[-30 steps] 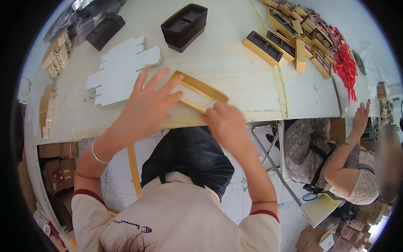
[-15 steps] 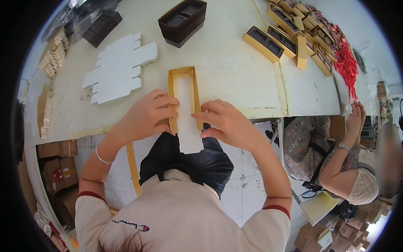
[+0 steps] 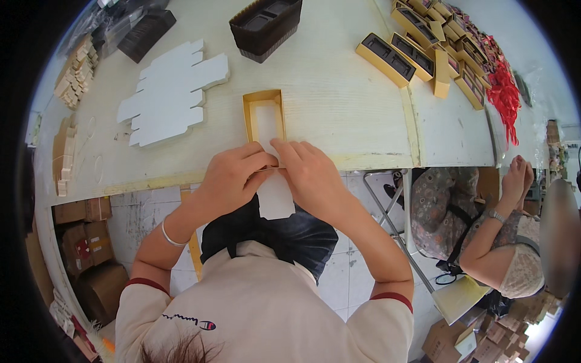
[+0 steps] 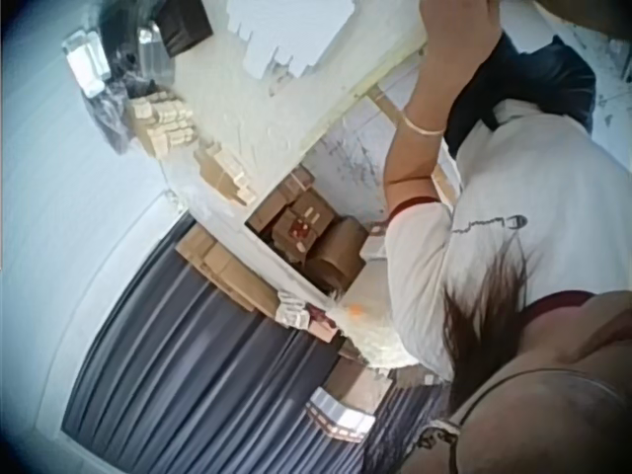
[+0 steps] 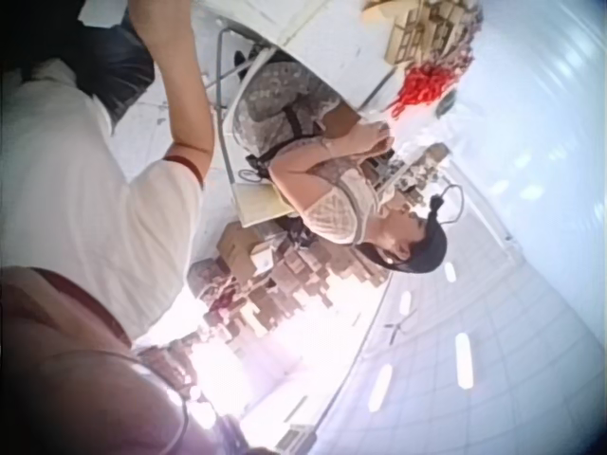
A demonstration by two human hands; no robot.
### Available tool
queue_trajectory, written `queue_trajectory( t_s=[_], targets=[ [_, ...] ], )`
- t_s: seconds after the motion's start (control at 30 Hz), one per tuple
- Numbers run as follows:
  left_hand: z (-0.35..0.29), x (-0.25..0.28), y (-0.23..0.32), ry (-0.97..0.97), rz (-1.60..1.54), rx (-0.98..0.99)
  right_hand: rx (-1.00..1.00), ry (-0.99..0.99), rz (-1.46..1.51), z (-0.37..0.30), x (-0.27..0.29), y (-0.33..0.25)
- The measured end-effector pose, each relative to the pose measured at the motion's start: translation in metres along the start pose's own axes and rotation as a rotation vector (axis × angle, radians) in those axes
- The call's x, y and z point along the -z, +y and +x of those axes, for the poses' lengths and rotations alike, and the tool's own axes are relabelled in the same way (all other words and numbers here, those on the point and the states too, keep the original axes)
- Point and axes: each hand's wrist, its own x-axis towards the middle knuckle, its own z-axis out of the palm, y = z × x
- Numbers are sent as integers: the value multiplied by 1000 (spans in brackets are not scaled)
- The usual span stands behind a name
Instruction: The person folds white cardboard blanks into rectangular boxes, inserts black plastic trays into the boxes, and places the completed units on the table. The process repeats with multiple units throughout the clip.
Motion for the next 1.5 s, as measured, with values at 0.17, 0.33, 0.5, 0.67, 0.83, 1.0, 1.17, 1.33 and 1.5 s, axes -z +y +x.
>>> queue_trajectory(
  t_s=[0.17, 0.33, 0.5, 0.67, 0.83, 1.0, 1.17, 1.33, 1.5],
  targets=[
    [-2, 2, -3, -15, -48, 27, 2, -196, -59, -21, 28, -12],
    [4, 10, -8, -177, -258, 132, 132, 1, -50, -34, 8, 1],
    [9, 31, -17, -329, -583, 165, -67, 166, 328, -6, -6, 15],
    [-2, 15, -4, -89, -483, 277, -272, 293, 508, -6, -21, 4],
    [-13, -5, -3, 171, -189, 87, 241, 299, -284, -5, -14, 0],
    [-12, -8, -2, 161, 33, -51, 196, 73, -417, -6, -9, -3],
    [5, 14, 0, -144, -6, 103, -8, -195, -125, 13, 6, -3],
    [37, 56, 11, -556, 50, 190, 17, -313, -80, 25, 21, 1],
    [62, 45, -29, 128, 394, -127, 105, -324, -94, 25, 24, 1]
  ],
)
